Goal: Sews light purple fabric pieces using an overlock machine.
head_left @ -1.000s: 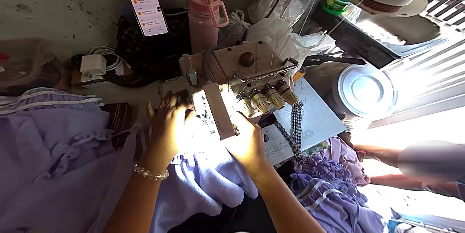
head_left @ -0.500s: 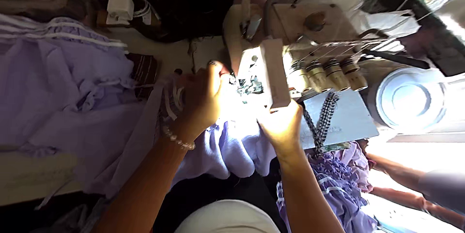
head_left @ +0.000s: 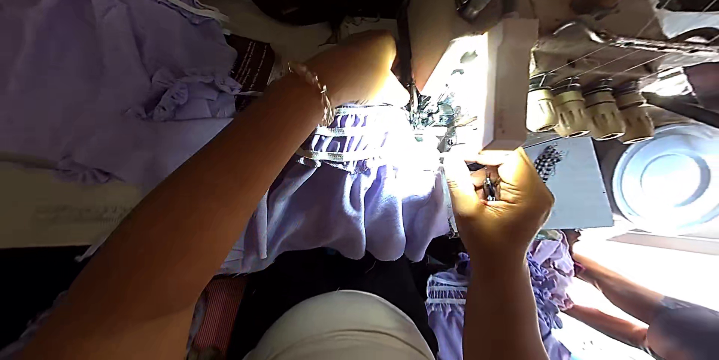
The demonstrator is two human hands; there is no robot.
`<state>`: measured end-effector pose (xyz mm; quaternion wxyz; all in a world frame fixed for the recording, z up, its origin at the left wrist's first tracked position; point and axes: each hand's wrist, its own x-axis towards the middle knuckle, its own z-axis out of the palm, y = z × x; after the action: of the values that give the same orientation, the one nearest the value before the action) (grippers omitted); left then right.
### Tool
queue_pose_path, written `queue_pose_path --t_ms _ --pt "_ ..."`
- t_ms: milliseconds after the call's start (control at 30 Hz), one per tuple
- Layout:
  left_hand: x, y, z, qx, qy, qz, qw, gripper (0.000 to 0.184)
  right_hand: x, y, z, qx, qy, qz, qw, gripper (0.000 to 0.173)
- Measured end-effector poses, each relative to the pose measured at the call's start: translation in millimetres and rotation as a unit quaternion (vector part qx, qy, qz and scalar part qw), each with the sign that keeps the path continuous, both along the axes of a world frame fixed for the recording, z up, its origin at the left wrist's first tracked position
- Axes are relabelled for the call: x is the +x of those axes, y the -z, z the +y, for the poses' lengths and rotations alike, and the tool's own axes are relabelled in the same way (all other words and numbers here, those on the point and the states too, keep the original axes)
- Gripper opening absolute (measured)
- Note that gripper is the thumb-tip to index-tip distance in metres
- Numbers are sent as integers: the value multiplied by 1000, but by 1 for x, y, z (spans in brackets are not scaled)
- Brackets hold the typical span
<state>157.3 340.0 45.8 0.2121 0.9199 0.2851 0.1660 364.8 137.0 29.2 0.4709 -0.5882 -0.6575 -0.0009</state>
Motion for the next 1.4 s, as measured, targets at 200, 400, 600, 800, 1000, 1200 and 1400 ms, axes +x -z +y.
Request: queue_pose_path --t_ms 200,400,600,800,1000,1200,1400 --pt "-3 -59 -72 89 -260 112 955 31 -12 -2 9 10 -20 -22 1000 22" --pt "-2 -50 -137 114 -192 8 975 26 -26 4 25 -7 -66 -56 996 23" --pt "4 -30 -134 116 -227 39 966 39 -12 21 22 2 -63 22 998 23" --pt "25 -23 -151 146 -243 -12 959 52 6 23 32 -6 -25 83 996 13" --pt "6 -7 -273 -79 -349 -9 934 86 31 32 7 -140 -127 244 951 22" --pt "-67 41 -286 -113 -410 148 893 35 13 55 -21 -306 -243 542 744 7" --pt "-141 26 -172 139 -423 55 894 37 -40 67 -32 -231 -194 583 755 9"
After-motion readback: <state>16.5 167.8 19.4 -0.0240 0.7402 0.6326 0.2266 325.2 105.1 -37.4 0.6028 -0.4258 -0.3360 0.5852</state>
